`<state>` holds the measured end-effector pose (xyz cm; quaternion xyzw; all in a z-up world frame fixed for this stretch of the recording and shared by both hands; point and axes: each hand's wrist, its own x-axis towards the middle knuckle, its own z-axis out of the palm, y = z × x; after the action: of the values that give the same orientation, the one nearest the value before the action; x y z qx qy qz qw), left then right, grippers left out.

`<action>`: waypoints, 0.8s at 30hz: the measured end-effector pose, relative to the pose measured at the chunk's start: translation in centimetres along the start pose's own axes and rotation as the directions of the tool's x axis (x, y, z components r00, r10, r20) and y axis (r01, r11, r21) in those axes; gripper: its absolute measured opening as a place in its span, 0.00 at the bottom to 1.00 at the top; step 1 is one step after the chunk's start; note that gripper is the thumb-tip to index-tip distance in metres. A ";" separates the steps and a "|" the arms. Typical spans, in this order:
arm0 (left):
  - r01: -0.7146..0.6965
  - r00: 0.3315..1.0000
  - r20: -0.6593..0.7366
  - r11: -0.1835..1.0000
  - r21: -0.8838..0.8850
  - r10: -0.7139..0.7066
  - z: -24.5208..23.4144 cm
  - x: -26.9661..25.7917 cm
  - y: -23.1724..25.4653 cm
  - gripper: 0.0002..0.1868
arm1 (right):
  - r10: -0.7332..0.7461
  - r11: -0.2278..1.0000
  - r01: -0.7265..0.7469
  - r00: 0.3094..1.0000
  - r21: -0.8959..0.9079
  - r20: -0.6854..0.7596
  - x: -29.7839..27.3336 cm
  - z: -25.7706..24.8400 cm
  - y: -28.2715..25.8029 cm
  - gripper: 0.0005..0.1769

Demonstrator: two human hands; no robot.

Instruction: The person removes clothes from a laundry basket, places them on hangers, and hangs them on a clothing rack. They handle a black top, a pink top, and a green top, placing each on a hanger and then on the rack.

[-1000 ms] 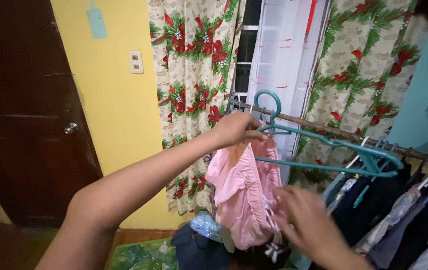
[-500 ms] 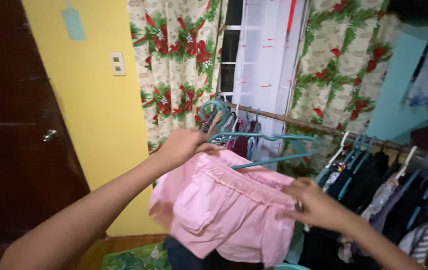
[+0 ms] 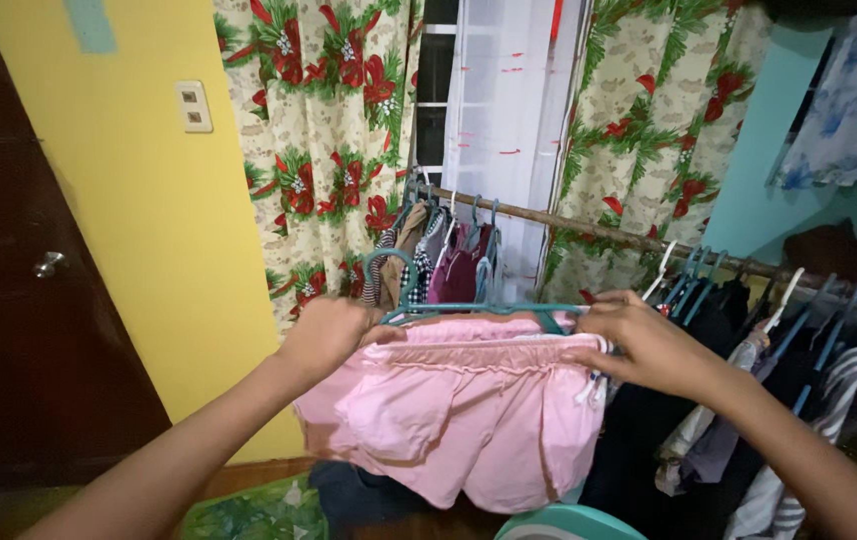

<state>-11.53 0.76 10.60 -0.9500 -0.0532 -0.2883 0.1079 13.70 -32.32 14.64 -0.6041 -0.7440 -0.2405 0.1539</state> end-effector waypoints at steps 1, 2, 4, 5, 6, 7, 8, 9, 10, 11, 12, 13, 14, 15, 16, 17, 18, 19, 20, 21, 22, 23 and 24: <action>0.014 1.000 0.019 1.000 0.025 -0.014 0.5 -0.2 0.1 0.29 | 0.082 0.997 -0.082 0.994 -0.003 0.078 0.1 -0.2 0.0 0.21; 0.011 0.999 0.052 1.000 0.023 -0.012 1.0 -0.3 0.2 0.29 | 0.165 0.986 -0.165 0.974 -0.015 0.154 0.2 -0.6 0.1 0.20; 0.005 0.993 0.114 1.000 0.018 -0.007 2.0 -0.5 0.6 0.29 | 0.204 0.979 -0.202 0.958 -0.030 0.201 0.6 -1.1 -0.1 0.19; 0.007 0.994 0.111 1.000 0.029 -0.010 2.3 -0.5 0.9 0.30 | 0.161 0.987 -0.158 0.972 -0.027 0.173 0.8 -1.3 -0.4 0.19; 0.010 0.994 0.109 0.999 0.041 -0.014 2.6 -0.5 1.1 0.30 | 0.116 0.993 -0.113 0.983 -0.025 0.146 1.0 -1.5 -0.7 0.19; 0.012 0.994 0.106 0.998 0.054 -0.018 2.7 -0.4 1.3 0.30 | 0.095 0.995 -0.094 0.984 -0.009 0.148 1.2 -1.7 -1.2 0.19; 0.079 0.986 0.141 0.996 0.044 -0.085 2.6 -0.3 1.3 0.30 | 0.076 0.997 -0.078 0.986 0.008 0.147 1.4 -1.7 -1.8 0.19; 0.146 0.973 0.176 0.989 0.036 -0.150 2.4 -0.3 1.3 0.30 | 0.058 0.998 -0.062 0.988 0.025 0.146 1.8 -1.8 -2.4 0.19; 0.207 0.955 0.210 0.978 0.030 -0.209 2.2 -0.1 1.3 0.30 | 0.091 0.991 -0.105 0.982 0.082 0.167 2.0 -2.0 -2.9 0.19; 0.198 0.971 0.141 0.980 -0.030 -0.192 1.8 -0.1 1.3 0.29 | 0.122 0.979 -0.149 0.974 0.137 0.190 2.3 -2.3 -3.3 0.18; 0.182 0.982 0.074 0.979 -0.093 -0.176 1.4 -0.3 1.4 0.27 | 0.154 0.962 -0.196 0.964 0.192 0.215 2.6 -2.5 -3.7 0.18; 0.163 0.986 0.006 0.974 -0.154 -0.164 1.0 -0.4 1.4 0.26 | 0.154 0.959 -0.184 0.976 0.216 0.152 3.2 -2.6 -3.8 0.18; 0.142 0.989 -0.005 0.972 -0.187 -0.145 0.8 -0.4 1.7 0.26 | 0.154 0.956 -0.172 0.984 0.240 0.090 3.8 -2.8 -3.7 0.17; 0.120 0.992 -0.016 0.968 -0.220 -0.127 0.6 -0.3 1.9 0.26 | 0.155 0.952 -0.157 0.988 0.262 0.028 4.3 -2.8 -3.7 0.16; 0.104 0.993 -0.022 0.963 -0.249 -0.113 0.4 -0.4 2.1 0.26 | 0.125 0.976 -0.127 0.992 0.175 0.020 4.8 -2.4 -3.8 0.16; 0.099 0.995 -0.003 0.954 -0.284 -0.104 0.4 -0.3 2.4 0.25 | 0.095 0.992 -0.096 0.995 0.087 0.015 5.3 -1.9 -3.9 0.17; 0.101 0.995 0.012 0.943 -0.317 -0.102 0.3 0.0 2.7 0.25 | 0.055 0.998 -0.055 0.998 -0.002 0.015 5.8 -1.4 -3.9 0.18; 0.103 0.995 0.027 0.931 -0.350 -0.100 0.3 0.2 3.1 0.24 | 0.053 0.998 -0.054 0.998 0.027 0.034 5.9 -0.7 -4.1 0.18; 0.060 0.997 -0.017 0.933 -0.355 -0.070 0.3 0.3 3.4 0.23 | 0.041 0.998 -0.044 0.998 0.055 0.051 6.1 0.3 -4.3 0.18; 0.017 0.997 -0.060 0.934 -0.357 -0.041 0.4 0.6 3.8 0.23 | 0.029 0.996 -0.035 0.997 0.083 0.069 6.1 1.1 -4.5 0.18; -0.021 0.995 -0.102 0.935 -0.354 -0.016 0.3 0.7 4.1 0.22 | 0.040 0.997 -0.045 0.997 0.059 0.069 6.1 1.9 -4.5 0.16; 0.008 0.996 -0.075 0.935 -0.353 -0.037 0.1 0.8 4.3 0.22 | 0.052 0.998 -0.054 0.996 0.035 0.069 6.2 2.6 -4.5 0.14; 0.037 0.997 -0.047 0.936 -0.350 -0.057 0.0 0.9 4.5 0.22 | 0.063 0.998 -0.064 0.996 0.012 0.066 6.1 3.2 -4.3 0.13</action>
<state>-10.08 -3.57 10.34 -0.9439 -0.0209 -0.3225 -0.0678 8.31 -26.19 14.37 -0.6338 -0.7308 -0.2103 0.1412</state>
